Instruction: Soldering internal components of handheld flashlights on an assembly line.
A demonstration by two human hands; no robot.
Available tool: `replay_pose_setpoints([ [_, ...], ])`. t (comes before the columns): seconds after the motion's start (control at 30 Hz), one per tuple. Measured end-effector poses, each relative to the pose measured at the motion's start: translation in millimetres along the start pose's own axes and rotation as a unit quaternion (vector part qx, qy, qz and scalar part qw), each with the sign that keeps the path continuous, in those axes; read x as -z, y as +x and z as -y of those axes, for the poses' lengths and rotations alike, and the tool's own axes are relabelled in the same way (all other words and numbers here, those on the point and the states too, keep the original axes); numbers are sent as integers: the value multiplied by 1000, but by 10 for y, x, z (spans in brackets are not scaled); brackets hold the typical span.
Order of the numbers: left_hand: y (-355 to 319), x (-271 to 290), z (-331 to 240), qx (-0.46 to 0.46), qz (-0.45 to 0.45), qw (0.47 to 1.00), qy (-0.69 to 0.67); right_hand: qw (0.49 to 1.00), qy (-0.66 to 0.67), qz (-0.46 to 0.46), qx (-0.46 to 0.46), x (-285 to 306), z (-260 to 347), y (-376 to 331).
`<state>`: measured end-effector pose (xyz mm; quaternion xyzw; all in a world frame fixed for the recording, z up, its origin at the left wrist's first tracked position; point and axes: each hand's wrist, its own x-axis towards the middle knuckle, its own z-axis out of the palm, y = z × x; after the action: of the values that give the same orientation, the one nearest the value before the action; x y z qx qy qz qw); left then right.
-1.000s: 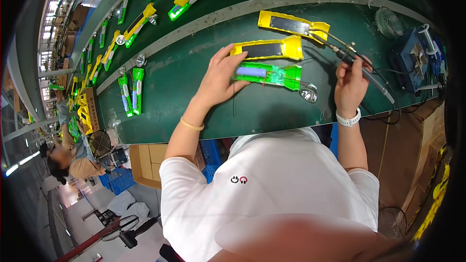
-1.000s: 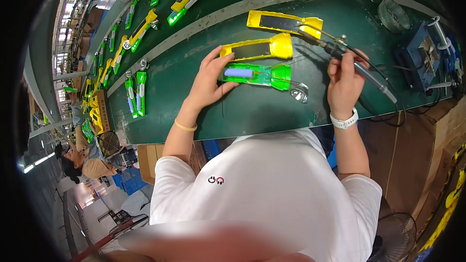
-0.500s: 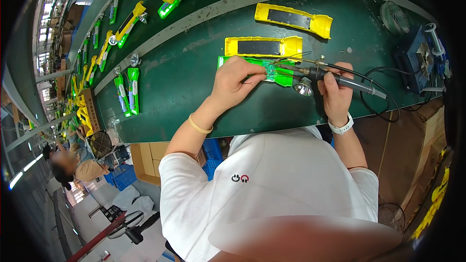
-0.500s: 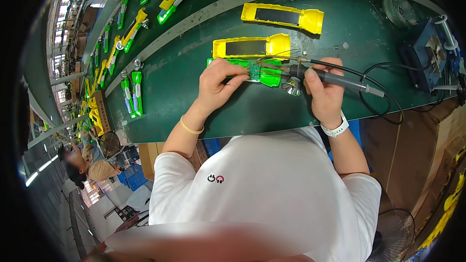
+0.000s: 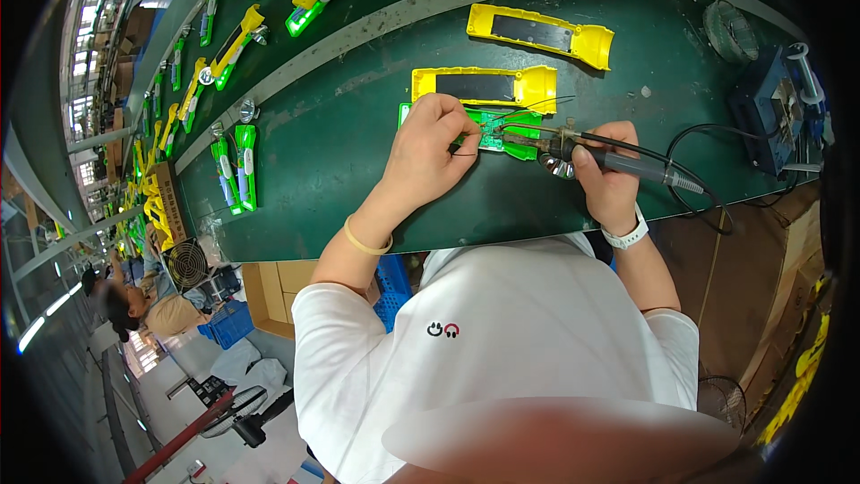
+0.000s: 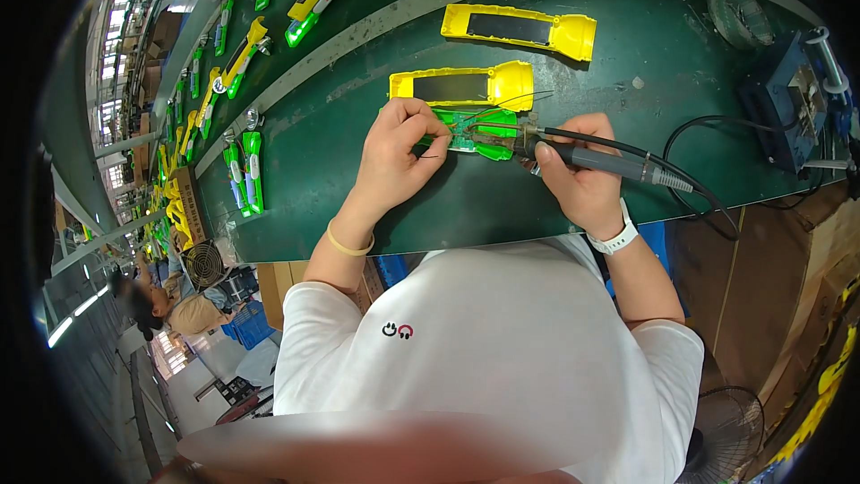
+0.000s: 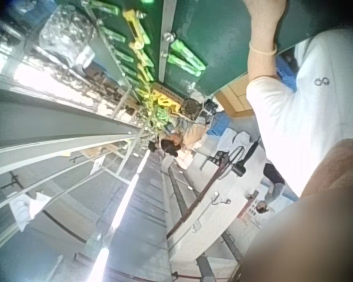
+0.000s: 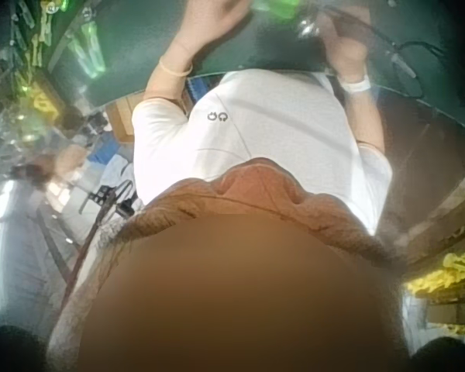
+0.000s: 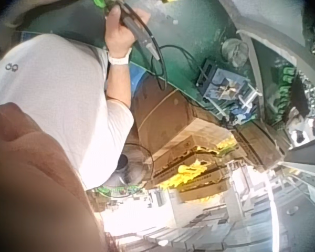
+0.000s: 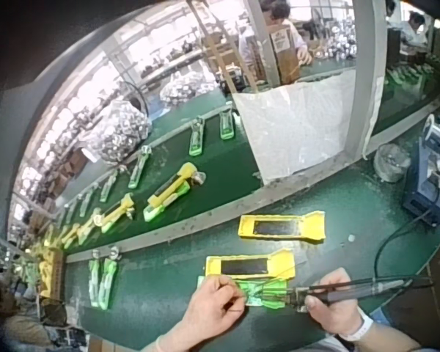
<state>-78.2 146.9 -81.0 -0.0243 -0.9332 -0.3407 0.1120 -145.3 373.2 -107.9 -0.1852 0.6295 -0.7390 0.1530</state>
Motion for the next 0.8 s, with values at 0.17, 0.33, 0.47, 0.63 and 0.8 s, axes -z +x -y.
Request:
replay_pose_setpoints([
  [0.17,15,24,-10,8,25,1000,0,1000,2,15,-9,-19,20,37],
  [0.33,31,33,-26,6,23,1000,9,998,53,-1,-25,40,-39,-1],
  [0.47,47,34,-35,0,22,1000,17,999,43,-29,-7,89,-66,-13],
  [0.63,54,54,-51,-6,41,999,26,998,53,-39,-2,86,-43,-1],
  [0.8,36,87,-90,-8,4,1000,27,996,55,-65,2,87,-19,7],
])
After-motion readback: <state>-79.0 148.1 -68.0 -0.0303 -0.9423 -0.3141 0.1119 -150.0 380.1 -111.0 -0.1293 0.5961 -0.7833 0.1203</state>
